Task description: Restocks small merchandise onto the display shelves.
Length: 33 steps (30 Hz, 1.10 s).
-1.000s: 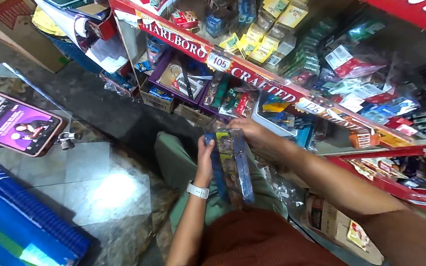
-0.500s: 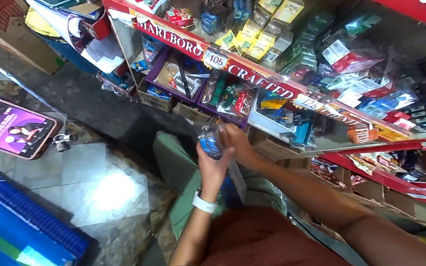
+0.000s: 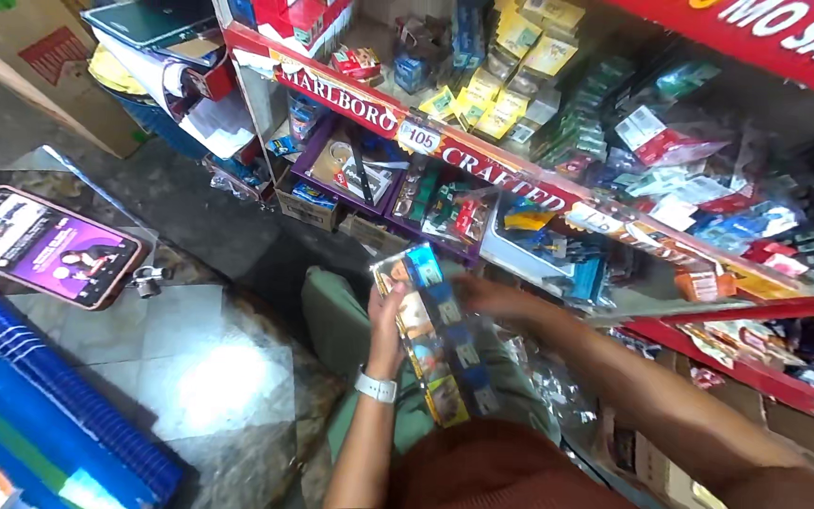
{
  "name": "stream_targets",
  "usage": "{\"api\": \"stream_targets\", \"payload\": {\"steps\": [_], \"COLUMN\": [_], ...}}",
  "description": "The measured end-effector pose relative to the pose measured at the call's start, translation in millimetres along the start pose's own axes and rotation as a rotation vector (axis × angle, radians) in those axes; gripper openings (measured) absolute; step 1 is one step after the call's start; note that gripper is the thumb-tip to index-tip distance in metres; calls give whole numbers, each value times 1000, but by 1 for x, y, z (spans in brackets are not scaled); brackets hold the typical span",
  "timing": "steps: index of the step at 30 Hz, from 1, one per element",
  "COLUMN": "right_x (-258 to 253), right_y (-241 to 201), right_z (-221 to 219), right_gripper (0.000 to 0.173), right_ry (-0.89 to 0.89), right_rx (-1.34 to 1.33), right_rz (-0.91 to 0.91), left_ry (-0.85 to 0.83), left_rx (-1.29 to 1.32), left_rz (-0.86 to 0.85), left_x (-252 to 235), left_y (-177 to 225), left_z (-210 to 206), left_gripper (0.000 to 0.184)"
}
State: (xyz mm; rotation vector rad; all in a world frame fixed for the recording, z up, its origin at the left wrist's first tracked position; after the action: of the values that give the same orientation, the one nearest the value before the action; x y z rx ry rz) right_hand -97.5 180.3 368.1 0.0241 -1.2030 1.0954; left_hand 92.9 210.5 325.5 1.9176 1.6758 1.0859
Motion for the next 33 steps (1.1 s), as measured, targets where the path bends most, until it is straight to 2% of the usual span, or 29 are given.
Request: {"api": "stream_targets", "payload": {"steps": [1, 2, 4, 5, 6, 9, 11, 14, 17, 20, 22, 25, 28, 30, 33], "right_x": [-2, 0, 16, 23, 28, 19, 7, -5, -21, -34, -46, -79, -122, -150, -193], "right_y": [0, -5, -29, -42, -52, -52, -42, -46, -77, -133, -176, -238, -306, -353, -406], "right_z": [14, 31, 55, 58, 56, 34, 22, 25, 53, 86, 106, 142, 179, 196, 217], "right_gripper": [76, 77, 49, 39, 37, 69, 69, 61, 70, 68, 67, 74, 75, 73, 73], "right_ry": [78, 195, 386, 395, 337, 61, -15, 74, 277, 407, 473, 695, 1056, 1203, 1287], "right_rx": [144, 226, 143, 53, -1, -45, -189, -323, -393, -531, -494, -246, 127, 237, 296], "right_rz": [93, 231, 528, 603, 601, 360, 284, 301, 377, 485, 571, 749, 923, 859, 651], "left_ry": [-18, -39, -94, -127, -161, -215, -182, -180, -211, -136, -33, 71, 150, 201, 280], "left_rx": [-26, -53, -116, -134, -138, -118, -123, -127, -94, -112, -136, -139, -140, -170, -210], "left_rz": [2, 1, 0, -2, -5, -19, 9, 37, 46, 140, 222, 269, 278, 293, 290], "left_x": [-1, -3, -7, -9, -10, -8, -9, -14, -24, -37, -47, -61, -70, -74, -81], "left_y": [0, -2, -6, -8, -10, -13, -16, -25, -30, -36, -44, -56, -60, -55, -47], "left_z": [0, 0, 0, -2, -5, -14, -15, -7, -2, 5, 14, 33, 51, 57, 61], "left_gripper": [45, 47, 52, 51, 50, 49, 54, 57, 49, 43, 39, 36, 36, 40, 41]}}
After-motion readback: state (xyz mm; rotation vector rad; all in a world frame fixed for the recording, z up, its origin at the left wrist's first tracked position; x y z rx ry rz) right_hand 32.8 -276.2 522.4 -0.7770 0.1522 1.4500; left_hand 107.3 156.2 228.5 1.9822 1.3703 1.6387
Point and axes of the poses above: each hand's wrist, its own x-axis away from the middle knuckle, its own z-axis out of the back of the hand, y = z × x, the point moved 3 cm from there along -x, towards the middle knuckle, and after that the axes turned 6 degrees about -z, right-handed, at the moved point
